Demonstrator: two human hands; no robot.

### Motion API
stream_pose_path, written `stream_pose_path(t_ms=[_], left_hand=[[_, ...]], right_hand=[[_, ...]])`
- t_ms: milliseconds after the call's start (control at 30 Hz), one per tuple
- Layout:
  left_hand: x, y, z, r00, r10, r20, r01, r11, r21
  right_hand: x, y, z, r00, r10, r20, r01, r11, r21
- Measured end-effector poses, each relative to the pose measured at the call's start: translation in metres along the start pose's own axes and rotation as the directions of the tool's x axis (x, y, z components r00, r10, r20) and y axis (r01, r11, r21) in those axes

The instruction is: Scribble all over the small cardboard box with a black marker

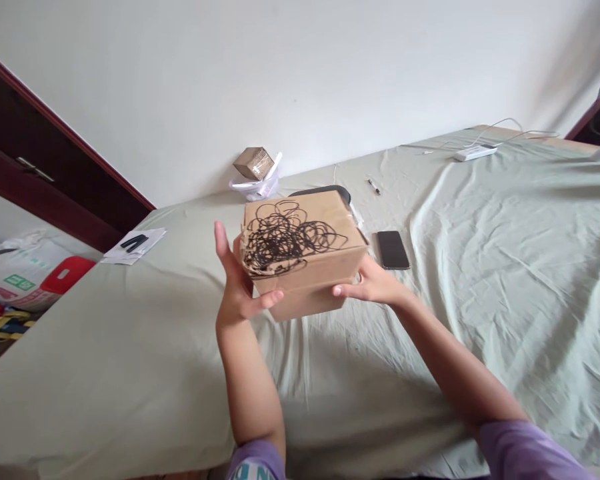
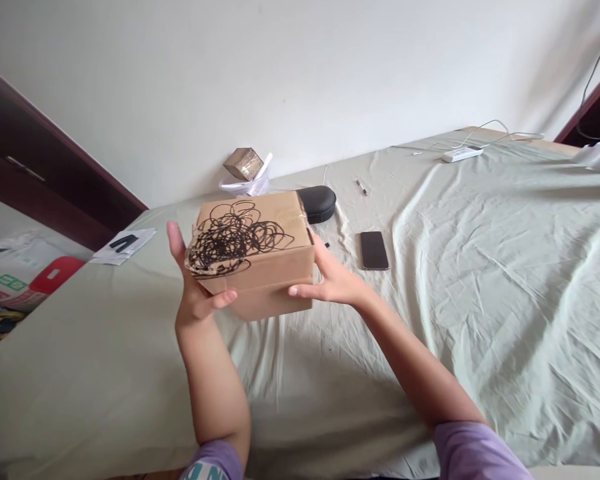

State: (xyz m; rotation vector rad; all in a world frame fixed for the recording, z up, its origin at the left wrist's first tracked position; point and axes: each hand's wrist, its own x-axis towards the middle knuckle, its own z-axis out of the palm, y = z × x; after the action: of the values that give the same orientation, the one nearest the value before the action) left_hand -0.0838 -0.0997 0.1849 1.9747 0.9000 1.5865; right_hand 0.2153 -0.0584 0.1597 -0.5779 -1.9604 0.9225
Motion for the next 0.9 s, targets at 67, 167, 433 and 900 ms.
stream_pose_path(t_ms=[67,167,433,900], left_hand=[[0.0,-0.011,-0.015,0.993,-0.085,-0.077,0.091,0.992,0.083],[-0.002,-0.043,-0.029,0.949,-0.208,-0.236,0.258,0.944,0.207],[-0.026,-0.153,-0.035,0.886,-0.287,-0.366,0.3,0.954,-0.021],[-0.038,-0.211,-0.004,0.891,-0.243,-0.383,0.238,0.969,-0.062]], right_hand=[[0.002,0.017,0.007,0.987,0.149,0.063,-0.154,0.985,0.081],[0.003,0.046,0.012,0.917,0.385,0.106,-0.378,0.922,-0.085],[0.022,0.138,0.036,0.855,0.492,-0.165,-0.487,0.649,-0.584],[0.028,0.203,0.023,0.779,0.51,-0.365,-0.614,0.499,-0.612]])
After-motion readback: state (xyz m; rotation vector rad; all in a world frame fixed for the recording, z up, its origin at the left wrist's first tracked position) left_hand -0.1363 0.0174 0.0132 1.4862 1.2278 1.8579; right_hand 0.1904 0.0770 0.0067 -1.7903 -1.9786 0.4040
